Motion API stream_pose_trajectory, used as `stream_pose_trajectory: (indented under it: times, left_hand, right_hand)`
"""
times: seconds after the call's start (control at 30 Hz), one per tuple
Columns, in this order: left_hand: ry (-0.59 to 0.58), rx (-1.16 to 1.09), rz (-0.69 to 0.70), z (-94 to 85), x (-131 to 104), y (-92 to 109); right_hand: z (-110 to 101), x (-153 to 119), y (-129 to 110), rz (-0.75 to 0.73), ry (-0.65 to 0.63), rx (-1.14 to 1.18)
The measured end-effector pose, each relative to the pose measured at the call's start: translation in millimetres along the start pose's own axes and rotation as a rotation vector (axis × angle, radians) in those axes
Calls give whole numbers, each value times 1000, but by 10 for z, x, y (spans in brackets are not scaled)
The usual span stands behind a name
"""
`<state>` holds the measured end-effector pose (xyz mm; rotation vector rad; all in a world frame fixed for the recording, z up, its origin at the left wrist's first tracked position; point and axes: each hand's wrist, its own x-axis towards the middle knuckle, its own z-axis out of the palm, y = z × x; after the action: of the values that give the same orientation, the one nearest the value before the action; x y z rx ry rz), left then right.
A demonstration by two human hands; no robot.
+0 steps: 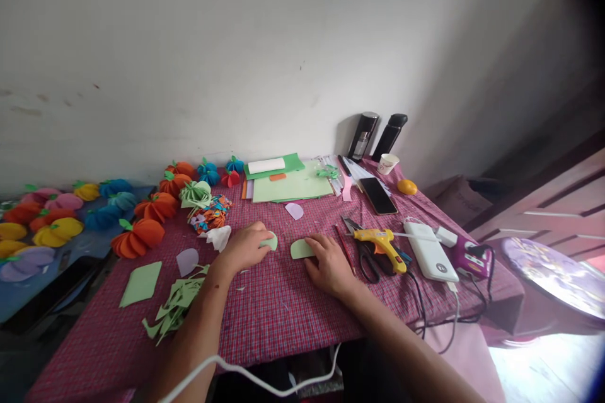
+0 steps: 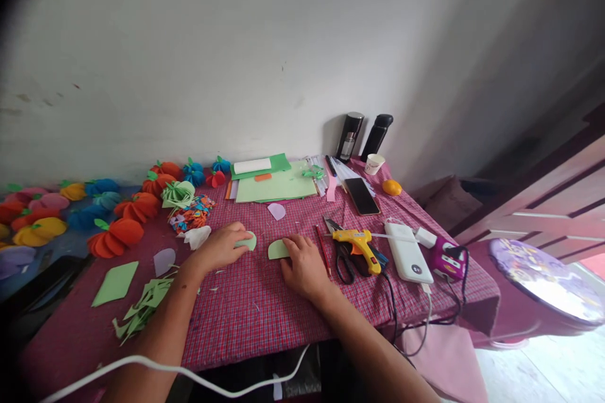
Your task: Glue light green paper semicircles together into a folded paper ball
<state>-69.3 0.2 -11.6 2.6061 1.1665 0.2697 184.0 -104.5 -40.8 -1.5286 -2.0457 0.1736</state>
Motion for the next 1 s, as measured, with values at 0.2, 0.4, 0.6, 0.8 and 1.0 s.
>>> stream_pose_trajectory:
  times: [0.2,0.4,0.6,0.8,1.0]
  left_hand:
    - [19,-23,75,20,7,7]
    - [20,-12,68,15,31,18]
    - [20,-21,81,33,23,23]
    - [34,-9,63,49,38,56]
    - [29,15,95,46,38,77]
  right_hand:
    - [-3,1,13,9,16,43]
    - [6,-1,27,18,32,73]
    - [19,-1,52,13,59,97]
    - [42,-4,73,24,63,111]
    - [53,-3,80,20,64,111]
